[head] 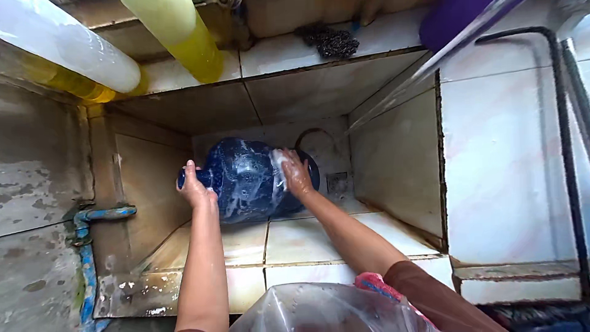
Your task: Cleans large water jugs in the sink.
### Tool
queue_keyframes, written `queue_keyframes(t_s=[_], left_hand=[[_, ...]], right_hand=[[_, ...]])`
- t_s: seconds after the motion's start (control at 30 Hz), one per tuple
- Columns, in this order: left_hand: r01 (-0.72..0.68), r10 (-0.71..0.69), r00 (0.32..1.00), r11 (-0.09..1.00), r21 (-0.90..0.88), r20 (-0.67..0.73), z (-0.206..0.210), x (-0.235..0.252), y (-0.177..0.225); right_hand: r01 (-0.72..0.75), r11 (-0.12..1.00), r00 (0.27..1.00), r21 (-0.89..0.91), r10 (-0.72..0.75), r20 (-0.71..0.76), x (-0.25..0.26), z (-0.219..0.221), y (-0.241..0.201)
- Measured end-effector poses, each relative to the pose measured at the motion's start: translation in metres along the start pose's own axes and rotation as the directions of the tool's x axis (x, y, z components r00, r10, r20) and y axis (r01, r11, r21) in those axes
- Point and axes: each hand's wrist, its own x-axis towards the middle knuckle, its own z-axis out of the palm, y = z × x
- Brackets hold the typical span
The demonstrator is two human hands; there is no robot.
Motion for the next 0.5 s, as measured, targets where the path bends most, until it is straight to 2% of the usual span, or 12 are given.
queue_keyframes(t_s=[0.07,0.1,0.13,0.17,0.2,0.23,0.27,0.3,0.33,0.37,0.43,0.5], left_hand=[[-0.028,0.033,0.991,0.999,-0.042,0.129,-0.007,0.005,-0.002],[-0.048,0.069,0.960,0.995,-0.083,0.271,-0.013,0.006,-0.004],[-0.046,0.100,0.891,0.991,-0.129,0.442,-0.022,0.010,-0.007],[-0.023,0.119,0.798,0.986,-0.168,0.591,-0.028,0.017,-0.010],[0.014,0.122,0.716,0.982,-0.188,0.688,-0.030,0.026,-0.011],[0.046,0.105,0.689,0.981,-0.187,0.717,-0.030,0.031,-0.012],[0.055,0.085,0.738,0.981,-0.186,0.670,-0.026,0.031,-0.013],[0.053,0.060,0.832,0.981,-0.187,0.551,-0.021,0.028,-0.014],[0.051,0.021,0.923,0.983,-0.177,0.385,-0.016,0.028,-0.016],[0.067,-0.036,0.978,0.988,-0.143,0.205,-0.013,0.029,-0.017],[0.117,-0.120,0.992,0.991,-0.062,-0.049,-0.014,0.034,-0.020],[0.107,-0.109,0.990,0.994,-0.036,-0.085,-0.012,0.032,-0.020]], right_hand=[[-0.241,0.970,0.968,0.023,0.238,0.079,0.019,-0.010,0.002],[-0.262,0.963,0.963,0.064,0.256,0.090,0.025,-0.016,-0.010],[-0.208,0.972,0.977,0.111,0.202,0.067,0.025,-0.020,-0.030],[-0.082,0.987,0.997,0.140,0.081,0.016,0.020,-0.021,-0.054],[0.098,0.984,0.994,0.150,-0.090,-0.059,0.014,-0.018,-0.075],[0.268,0.955,0.958,0.127,-0.251,-0.136,0.009,-0.009,-0.087],[0.379,0.922,0.914,0.085,-0.358,-0.192,0.006,0.003,-0.087],[0.409,0.911,0.899,0.053,-0.392,-0.194,0.006,0.012,-0.077],[0.372,0.928,0.918,0.011,-0.366,-0.154,0.008,0.016,-0.058],[0.280,0.959,0.955,-0.045,-0.283,-0.090,0.010,0.015,-0.035],[-0.021,0.982,1.000,-0.188,0.021,-0.005,0.014,-0.001,0.006],[-0.243,0.951,0.969,-0.190,0.245,-0.012,0.012,-0.011,0.025]])
